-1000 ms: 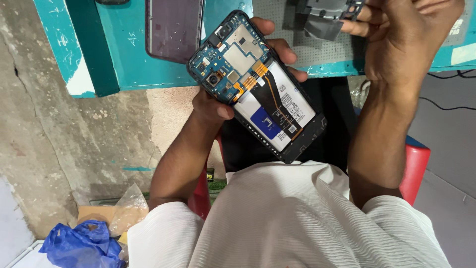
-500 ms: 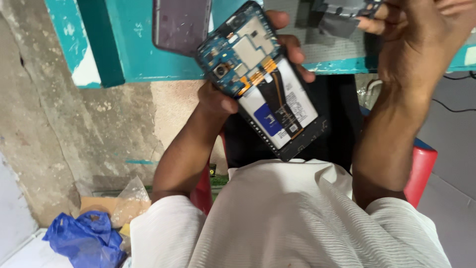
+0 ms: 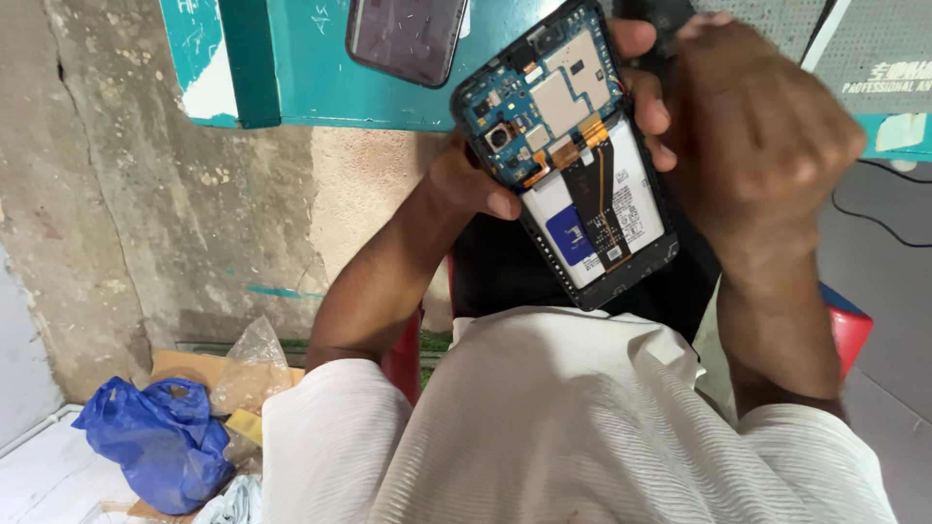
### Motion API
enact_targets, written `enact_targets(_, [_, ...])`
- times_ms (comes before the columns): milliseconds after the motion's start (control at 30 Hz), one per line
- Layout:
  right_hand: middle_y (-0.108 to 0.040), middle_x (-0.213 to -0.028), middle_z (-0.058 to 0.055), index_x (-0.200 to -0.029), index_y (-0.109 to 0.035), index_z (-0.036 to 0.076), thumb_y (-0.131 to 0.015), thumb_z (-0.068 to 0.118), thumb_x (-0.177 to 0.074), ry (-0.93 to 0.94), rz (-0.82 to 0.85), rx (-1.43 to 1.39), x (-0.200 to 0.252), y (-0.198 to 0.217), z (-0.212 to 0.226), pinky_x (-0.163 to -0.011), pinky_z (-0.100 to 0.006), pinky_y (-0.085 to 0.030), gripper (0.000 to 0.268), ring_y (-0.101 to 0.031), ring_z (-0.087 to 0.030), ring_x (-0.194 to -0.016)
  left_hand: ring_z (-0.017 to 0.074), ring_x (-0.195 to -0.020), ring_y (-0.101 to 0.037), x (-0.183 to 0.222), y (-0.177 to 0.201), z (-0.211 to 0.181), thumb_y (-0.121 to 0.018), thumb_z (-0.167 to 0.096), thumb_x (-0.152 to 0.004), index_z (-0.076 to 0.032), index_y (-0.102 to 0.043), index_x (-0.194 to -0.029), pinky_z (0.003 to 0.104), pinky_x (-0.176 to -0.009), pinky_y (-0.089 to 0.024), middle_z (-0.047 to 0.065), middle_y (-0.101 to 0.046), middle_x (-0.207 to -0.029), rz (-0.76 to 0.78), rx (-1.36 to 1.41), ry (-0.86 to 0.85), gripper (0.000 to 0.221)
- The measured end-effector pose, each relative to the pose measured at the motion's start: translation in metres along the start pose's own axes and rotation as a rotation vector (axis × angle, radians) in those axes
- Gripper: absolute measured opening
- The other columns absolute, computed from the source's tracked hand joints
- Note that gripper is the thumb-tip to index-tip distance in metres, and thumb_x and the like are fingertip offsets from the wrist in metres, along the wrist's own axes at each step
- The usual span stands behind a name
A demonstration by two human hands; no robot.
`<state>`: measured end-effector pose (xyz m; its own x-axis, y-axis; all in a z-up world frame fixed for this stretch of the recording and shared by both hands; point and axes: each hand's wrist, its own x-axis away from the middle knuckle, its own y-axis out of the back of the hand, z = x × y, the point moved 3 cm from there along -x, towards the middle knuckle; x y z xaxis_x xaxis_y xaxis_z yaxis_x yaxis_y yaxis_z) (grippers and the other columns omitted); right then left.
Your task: The person disassembles a smartphone by removing the back cover and using a white plastic spudger to pry off a metal shielding plate. They carefully lift the plate to expose the internal components, including the battery and circuit board, while holding the device with their left hand.
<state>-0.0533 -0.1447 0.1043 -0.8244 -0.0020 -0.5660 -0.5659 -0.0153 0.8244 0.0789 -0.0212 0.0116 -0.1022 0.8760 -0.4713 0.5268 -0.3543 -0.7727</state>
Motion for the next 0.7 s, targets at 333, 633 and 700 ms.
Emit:
enact_targets(333, [-0.072, -0.120, -0.009, -0.123, -0.071, 0.002, -0.093, 0.001, -0.096, -0.008, 0.016, -0.154, 0.006, -0.022, 0.008, -0.104, -0.043, -0.059, 0.035, -0.069, -0.028, -0.118, 0.0445, -0.124, -0.064, 0.001, 0.011, -0.026, -0.090, -0.028, -0.068, -0.005, -0.030, -0.155, 0.058, -0.107, -0.057, 0.019, -0.059, -0.132, 0.056, 0.108, -0.242, 0.109])
enact_targets(633, [-0.049, -0.137, -0.024, -0.152, -0.019, -0.001, -0.104, 0.027, -0.083, -0.273, 0.253, -0.370, 0.041, -0.038, -0.052, -0.105, -0.045, -0.049, 0.113, -0.055, -0.040, -0.125, 0.0466, -0.125, -0.065, 0.004, 0.016, -0.030, -0.089, -0.031, -0.067, -0.006, -0.032, -0.155, 0.060, -0.106, -0.057, 0.018, -0.060, -0.131, 0.071, 0.144, -0.242, 0.108])
enact_targets(700, [-0.049, -0.136, -0.023, -0.151, -0.019, -0.001, -0.105, 0.025, -0.086, -0.268, 0.255, -0.381, 0.044, -0.039, -0.052, -0.105, -0.045, -0.049, 0.111, -0.055, -0.039, -0.125, 0.0468, -0.125, -0.065, 0.004, 0.017, -0.031, -0.089, -0.031, -0.067, -0.006, -0.032, -0.156, 0.060, -0.105, -0.057, 0.018, -0.060, -0.132, 0.067, 0.154, -0.236, 0.108])
